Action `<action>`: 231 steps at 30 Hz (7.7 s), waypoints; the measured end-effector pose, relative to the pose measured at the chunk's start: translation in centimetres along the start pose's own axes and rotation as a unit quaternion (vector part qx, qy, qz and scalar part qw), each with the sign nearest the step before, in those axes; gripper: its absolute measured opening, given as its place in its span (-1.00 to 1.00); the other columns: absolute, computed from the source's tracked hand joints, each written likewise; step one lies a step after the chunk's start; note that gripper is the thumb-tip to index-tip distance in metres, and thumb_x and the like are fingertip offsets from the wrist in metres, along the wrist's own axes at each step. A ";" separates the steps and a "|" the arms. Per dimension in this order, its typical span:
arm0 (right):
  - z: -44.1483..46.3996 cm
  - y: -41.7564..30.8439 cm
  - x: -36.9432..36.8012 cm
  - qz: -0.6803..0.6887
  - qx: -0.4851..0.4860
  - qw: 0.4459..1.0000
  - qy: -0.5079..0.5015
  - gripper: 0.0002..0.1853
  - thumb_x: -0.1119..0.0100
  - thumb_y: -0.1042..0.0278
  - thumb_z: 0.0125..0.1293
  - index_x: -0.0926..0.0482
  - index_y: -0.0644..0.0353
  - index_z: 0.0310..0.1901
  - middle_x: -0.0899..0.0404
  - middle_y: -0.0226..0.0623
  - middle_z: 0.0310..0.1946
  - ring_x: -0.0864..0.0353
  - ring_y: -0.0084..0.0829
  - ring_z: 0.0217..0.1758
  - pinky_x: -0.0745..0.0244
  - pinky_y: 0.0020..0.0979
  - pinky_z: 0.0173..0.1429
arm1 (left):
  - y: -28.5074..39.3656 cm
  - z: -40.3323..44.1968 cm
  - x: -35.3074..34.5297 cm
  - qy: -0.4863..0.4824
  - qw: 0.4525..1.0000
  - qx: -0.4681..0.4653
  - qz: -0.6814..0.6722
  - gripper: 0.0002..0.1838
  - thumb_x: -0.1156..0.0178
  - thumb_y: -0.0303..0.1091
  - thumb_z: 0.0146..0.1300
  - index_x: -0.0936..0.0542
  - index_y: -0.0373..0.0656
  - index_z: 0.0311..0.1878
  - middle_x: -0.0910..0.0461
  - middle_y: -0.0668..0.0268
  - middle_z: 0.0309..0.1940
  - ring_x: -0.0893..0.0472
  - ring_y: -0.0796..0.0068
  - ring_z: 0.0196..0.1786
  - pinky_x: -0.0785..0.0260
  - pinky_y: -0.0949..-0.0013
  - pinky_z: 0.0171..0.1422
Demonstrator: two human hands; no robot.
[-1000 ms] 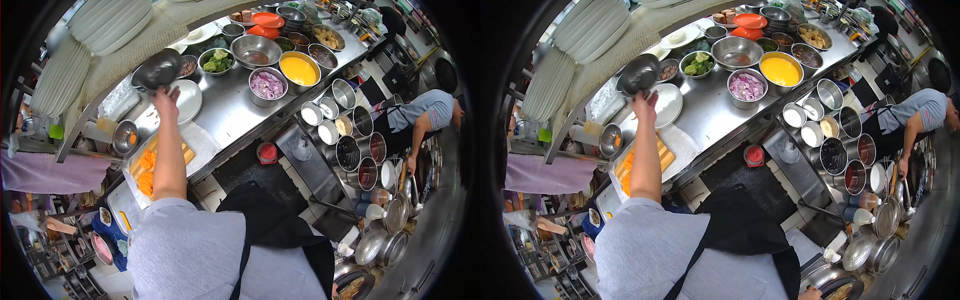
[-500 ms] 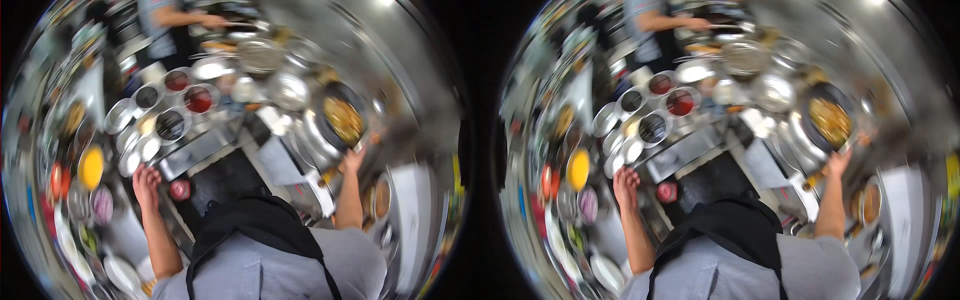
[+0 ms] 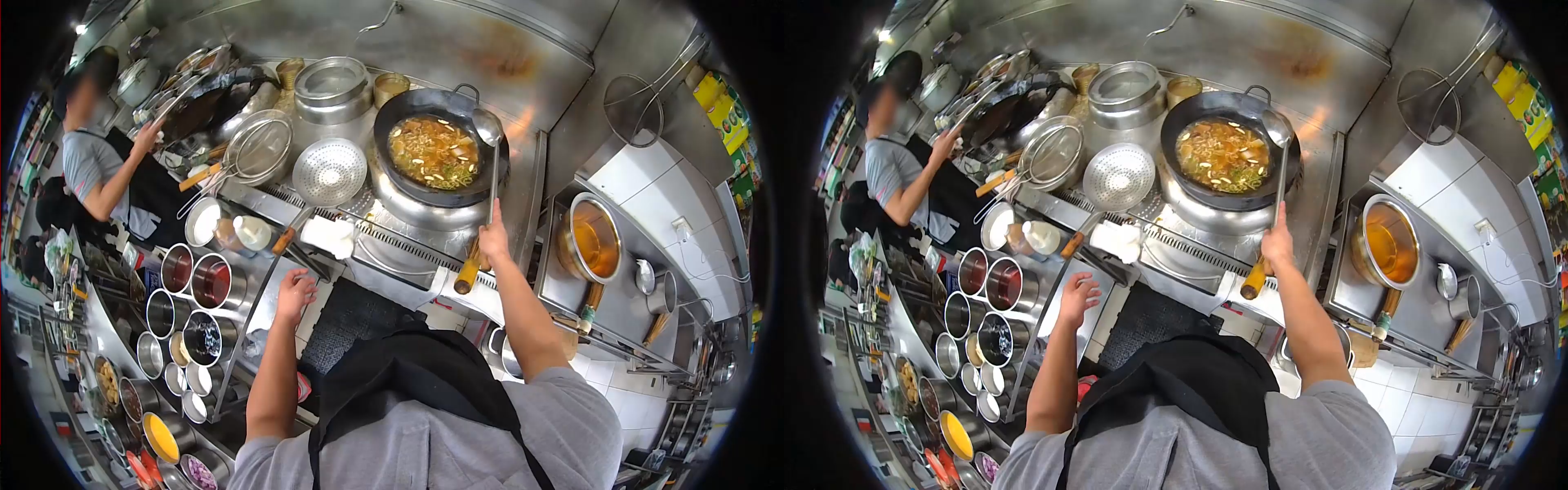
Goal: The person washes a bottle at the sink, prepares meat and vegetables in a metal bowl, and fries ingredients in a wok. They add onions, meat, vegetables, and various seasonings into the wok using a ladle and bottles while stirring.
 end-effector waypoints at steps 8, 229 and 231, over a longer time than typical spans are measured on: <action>-6.8 -6.0 0.0 0.493 -0.214 0.817 -0.208 -0.19 0.00 0.55 0.36 0.14 -0.26 0.52 -0.43 -0.28 -0.34 -0.37 -0.54 -0.56 -0.40 -0.46 -0.51 | -2.2 15.7 -6.7 0.089 0.888 -0.157 0.423 -0.17 -0.33 -0.26 -0.01 -0.23 -0.22 0.35 -0.48 -0.14 0.11 -0.52 -0.08 0.15 -0.37 0.12 0.27; -10.6 -39.2 19.4 -0.707 0.291 0.644 0.004 -0.17 0.01 0.63 0.13 -0.29 -0.58 0.35 -0.53 -0.18 -0.37 -0.61 -0.08 -0.35 -0.56 -0.08 -0.19 | 6.0 8.5 -12.9 -0.438 0.696 0.302 -0.482 -0.63 0.00 -0.13 0.26 -0.41 -0.33 -0.18 -0.37 0.36 -0.54 -0.32 0.61 -0.64 -0.16 0.57 -0.66; -11.5 -41.9 19.4 -0.717 0.301 0.629 0.019 -0.16 0.02 0.66 0.11 -0.32 -0.59 0.34 -0.52 -0.21 -0.41 -0.61 -0.11 -0.36 -0.57 -0.09 -0.20 | 6.1 8.8 -13.2 -0.434 0.695 0.311 -0.481 -0.61 -0.02 -0.14 0.25 -0.43 -0.36 -0.13 -0.36 0.36 -0.53 -0.29 0.62 -0.64 -0.12 0.56 -0.68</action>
Point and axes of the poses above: each hand's wrist, its own z-axis towards the middle knuckle, its own x-axis out of the back of the hand, y = z × x, the point moved 2 cm from there along z, towards the middle knuckle
